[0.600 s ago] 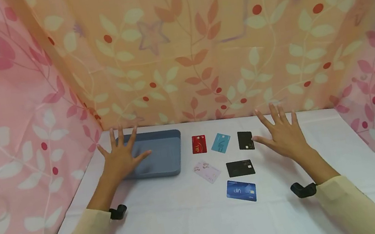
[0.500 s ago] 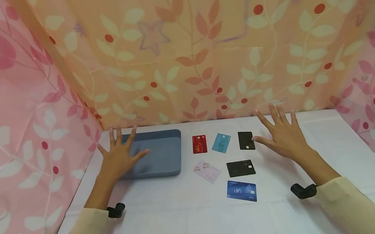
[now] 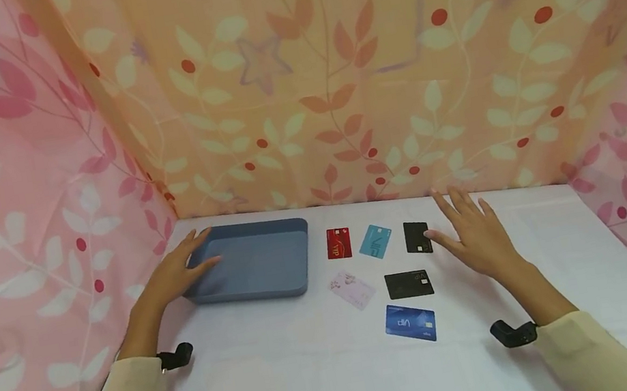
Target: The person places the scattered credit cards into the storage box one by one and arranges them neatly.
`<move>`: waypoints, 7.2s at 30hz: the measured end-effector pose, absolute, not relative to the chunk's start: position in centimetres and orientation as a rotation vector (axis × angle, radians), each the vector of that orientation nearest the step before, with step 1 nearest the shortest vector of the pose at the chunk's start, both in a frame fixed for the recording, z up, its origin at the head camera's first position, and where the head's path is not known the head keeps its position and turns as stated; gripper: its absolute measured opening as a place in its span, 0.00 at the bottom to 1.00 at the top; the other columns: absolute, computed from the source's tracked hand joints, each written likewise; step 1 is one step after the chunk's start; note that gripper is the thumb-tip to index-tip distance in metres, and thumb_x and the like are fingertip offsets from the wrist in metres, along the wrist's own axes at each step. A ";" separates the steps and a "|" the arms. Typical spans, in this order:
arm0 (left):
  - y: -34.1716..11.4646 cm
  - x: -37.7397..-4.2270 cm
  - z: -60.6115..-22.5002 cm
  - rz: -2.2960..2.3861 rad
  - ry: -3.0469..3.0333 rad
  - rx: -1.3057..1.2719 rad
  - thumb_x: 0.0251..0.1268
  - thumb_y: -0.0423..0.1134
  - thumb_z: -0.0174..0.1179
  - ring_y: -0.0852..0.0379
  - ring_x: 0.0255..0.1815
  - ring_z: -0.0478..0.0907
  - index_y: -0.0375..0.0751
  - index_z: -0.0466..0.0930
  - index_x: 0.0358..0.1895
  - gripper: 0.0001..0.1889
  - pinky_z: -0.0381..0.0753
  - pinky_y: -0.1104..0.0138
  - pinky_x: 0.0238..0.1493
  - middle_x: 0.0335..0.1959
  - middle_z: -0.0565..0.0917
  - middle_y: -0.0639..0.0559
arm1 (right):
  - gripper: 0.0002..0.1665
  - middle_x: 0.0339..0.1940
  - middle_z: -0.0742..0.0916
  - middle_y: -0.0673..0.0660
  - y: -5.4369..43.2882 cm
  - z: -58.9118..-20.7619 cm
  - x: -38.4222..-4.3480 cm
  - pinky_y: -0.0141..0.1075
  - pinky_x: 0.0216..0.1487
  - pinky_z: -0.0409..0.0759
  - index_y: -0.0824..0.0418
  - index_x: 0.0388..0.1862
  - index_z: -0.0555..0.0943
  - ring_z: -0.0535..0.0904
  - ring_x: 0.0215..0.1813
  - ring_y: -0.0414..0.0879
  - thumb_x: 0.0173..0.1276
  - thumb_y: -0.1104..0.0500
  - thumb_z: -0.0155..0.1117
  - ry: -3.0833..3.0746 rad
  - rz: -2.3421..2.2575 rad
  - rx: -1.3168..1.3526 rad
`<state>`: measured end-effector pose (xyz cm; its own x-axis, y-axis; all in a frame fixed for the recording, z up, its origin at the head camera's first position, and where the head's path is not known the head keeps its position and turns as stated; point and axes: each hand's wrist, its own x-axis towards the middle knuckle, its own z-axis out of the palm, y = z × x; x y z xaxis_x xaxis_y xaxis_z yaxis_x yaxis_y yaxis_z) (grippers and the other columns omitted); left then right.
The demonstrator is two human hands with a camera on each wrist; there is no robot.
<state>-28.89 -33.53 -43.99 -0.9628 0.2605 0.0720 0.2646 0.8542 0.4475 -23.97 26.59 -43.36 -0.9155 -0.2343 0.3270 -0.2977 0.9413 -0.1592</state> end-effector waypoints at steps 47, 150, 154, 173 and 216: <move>-39.7 -30.4 -50.3 -1.911 -2.672 -0.290 0.79 0.43 0.55 0.46 0.80 0.55 0.40 0.62 0.78 0.30 0.70 0.82 0.60 0.80 0.60 0.40 | 0.42 0.67 0.77 0.73 26.2 -46.8 -29.0 0.67 0.66 0.69 0.68 0.71 0.72 0.71 0.68 0.72 0.65 0.49 0.74 -3.019 0.548 0.388; -40.6 -30.0 -51.2 -2.114 -2.590 -0.357 0.81 0.39 0.52 0.42 0.82 0.47 0.41 0.56 0.80 0.30 0.69 0.79 0.64 0.82 0.54 0.42 | 0.30 0.32 0.90 0.55 24.2 -42.7 -25.7 0.35 0.43 0.87 0.76 0.64 0.70 0.89 0.34 0.47 0.75 0.55 0.64 -2.596 2.070 0.026; -40.8 -29.8 -51.3 -2.084 -2.608 -0.353 0.81 0.40 0.52 0.42 0.82 0.49 0.43 0.56 0.81 0.30 0.71 0.77 0.64 0.82 0.55 0.42 | 0.30 0.31 0.90 0.55 22.4 -42.6 -25.2 0.36 0.44 0.87 0.74 0.65 0.70 0.90 0.34 0.47 0.75 0.54 0.65 -2.576 2.128 0.018; -40.7 -29.8 -51.3 -2.102 -2.602 -0.344 0.81 0.41 0.52 0.42 0.82 0.49 0.43 0.55 0.81 0.31 0.70 0.76 0.65 0.82 0.56 0.43 | 0.27 0.39 0.91 0.61 15.8 -41.9 -25.3 0.37 0.43 0.88 0.76 0.62 0.71 0.90 0.35 0.49 0.74 0.58 0.65 -2.495 2.295 0.196; -40.7 -29.8 -51.6 -2.140 -2.545 -0.336 0.79 0.40 0.54 0.43 0.82 0.51 0.43 0.60 0.79 0.30 0.71 0.76 0.64 0.81 0.58 0.45 | 0.15 0.38 0.89 0.63 0.2 -42.6 -30.1 0.35 0.37 0.88 0.72 0.54 0.79 0.89 0.29 0.47 0.70 0.67 0.67 -2.364 2.641 0.008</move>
